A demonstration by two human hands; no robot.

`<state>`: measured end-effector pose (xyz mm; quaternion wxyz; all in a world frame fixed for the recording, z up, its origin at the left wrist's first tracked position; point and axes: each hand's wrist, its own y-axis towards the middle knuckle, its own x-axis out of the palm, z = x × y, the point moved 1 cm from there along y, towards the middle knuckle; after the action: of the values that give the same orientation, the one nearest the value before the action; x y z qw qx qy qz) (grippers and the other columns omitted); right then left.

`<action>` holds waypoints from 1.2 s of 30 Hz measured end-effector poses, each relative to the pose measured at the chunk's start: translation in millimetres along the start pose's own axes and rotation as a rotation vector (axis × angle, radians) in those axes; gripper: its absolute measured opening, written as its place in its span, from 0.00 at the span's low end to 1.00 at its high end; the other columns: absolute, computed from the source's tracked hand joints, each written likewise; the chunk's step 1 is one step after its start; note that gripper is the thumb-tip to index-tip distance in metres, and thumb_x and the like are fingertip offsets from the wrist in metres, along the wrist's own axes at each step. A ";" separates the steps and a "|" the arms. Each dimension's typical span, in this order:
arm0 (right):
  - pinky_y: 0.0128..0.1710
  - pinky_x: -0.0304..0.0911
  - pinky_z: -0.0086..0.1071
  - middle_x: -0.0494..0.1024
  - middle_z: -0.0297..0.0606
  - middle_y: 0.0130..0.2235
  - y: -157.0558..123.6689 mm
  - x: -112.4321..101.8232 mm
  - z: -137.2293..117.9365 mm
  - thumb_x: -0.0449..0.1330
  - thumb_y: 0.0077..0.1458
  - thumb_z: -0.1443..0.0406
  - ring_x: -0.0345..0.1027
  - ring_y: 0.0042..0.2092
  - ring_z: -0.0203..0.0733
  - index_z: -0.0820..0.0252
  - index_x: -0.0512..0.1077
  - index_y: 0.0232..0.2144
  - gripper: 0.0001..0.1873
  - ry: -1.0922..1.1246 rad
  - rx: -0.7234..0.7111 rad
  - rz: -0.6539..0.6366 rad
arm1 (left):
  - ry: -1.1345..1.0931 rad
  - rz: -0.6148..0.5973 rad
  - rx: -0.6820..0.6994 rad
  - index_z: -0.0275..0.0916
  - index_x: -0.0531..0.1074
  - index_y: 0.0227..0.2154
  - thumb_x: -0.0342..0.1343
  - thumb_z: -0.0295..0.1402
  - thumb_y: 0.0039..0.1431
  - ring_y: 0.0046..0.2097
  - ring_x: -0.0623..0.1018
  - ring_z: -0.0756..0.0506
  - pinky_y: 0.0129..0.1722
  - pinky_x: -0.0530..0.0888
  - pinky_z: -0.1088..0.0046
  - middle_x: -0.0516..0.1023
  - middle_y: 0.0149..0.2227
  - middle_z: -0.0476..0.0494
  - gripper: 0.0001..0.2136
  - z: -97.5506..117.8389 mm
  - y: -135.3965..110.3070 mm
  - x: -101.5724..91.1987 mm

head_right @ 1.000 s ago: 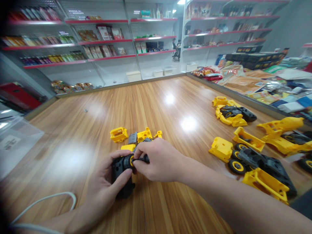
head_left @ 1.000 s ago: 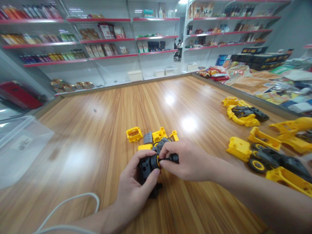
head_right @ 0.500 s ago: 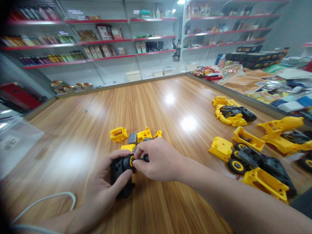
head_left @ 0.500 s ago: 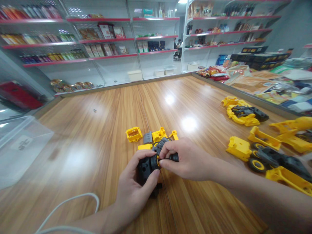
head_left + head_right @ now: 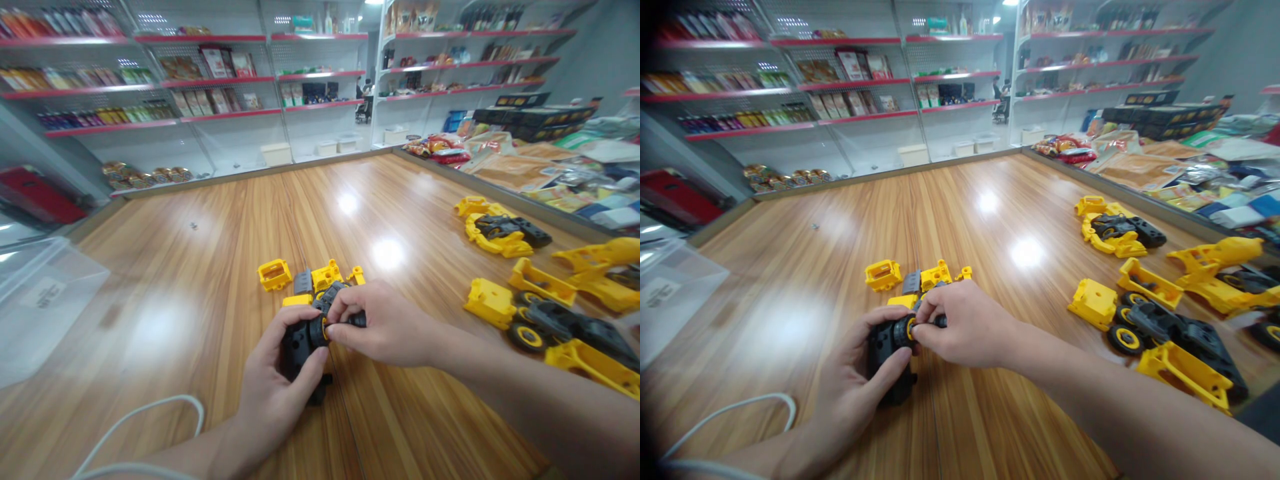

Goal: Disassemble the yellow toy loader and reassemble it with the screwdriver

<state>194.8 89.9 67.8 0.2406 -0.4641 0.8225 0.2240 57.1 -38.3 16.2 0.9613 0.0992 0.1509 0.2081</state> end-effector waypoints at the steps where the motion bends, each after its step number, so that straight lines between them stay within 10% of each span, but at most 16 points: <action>1: 0.27 0.57 0.25 0.75 0.32 0.25 0.1 -0.4 0.6 0.60 0.52 0.68 0.67 0.27 0.32 0.63 0.75 0.28 0.04 0.008 0.010 0.007 | -0.037 -0.014 -0.021 0.43 0.67 0.49 0.60 0.30 0.56 0.44 0.76 0.44 0.44 0.73 0.69 0.74 0.45 0.43 0.17 0.1 -0.7 0.0; 11: 0.28 0.60 0.25 0.76 0.33 0.25 1.4 -5.3 3.0 0.59 0.54 0.66 0.68 0.27 0.32 0.63 0.74 0.29 0.06 0.108 0.064 0.063 | -0.361 -0.017 -0.032 0.47 0.58 0.56 0.59 0.34 0.56 0.48 0.75 0.41 0.47 0.74 0.63 0.68 0.55 0.39 0.25 0.1 -1.4 3.7; 36: 0.29 0.58 0.25 0.73 0.32 0.26 -3.7 -2.9 3.5 0.60 0.51 0.69 0.65 0.28 0.31 0.62 0.72 0.29 0.01 -0.025 -0.154 0.077 | -0.403 -0.011 -0.287 0.43 0.66 0.47 0.59 0.35 0.58 0.30 0.77 0.47 0.29 0.77 0.71 0.75 0.33 0.48 0.15 -8.6 -0.3 0.0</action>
<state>200.0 92.1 66.3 0.2054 -0.4466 0.8170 0.3014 54.4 -37.5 8.1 0.9773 0.0004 -0.0746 0.1984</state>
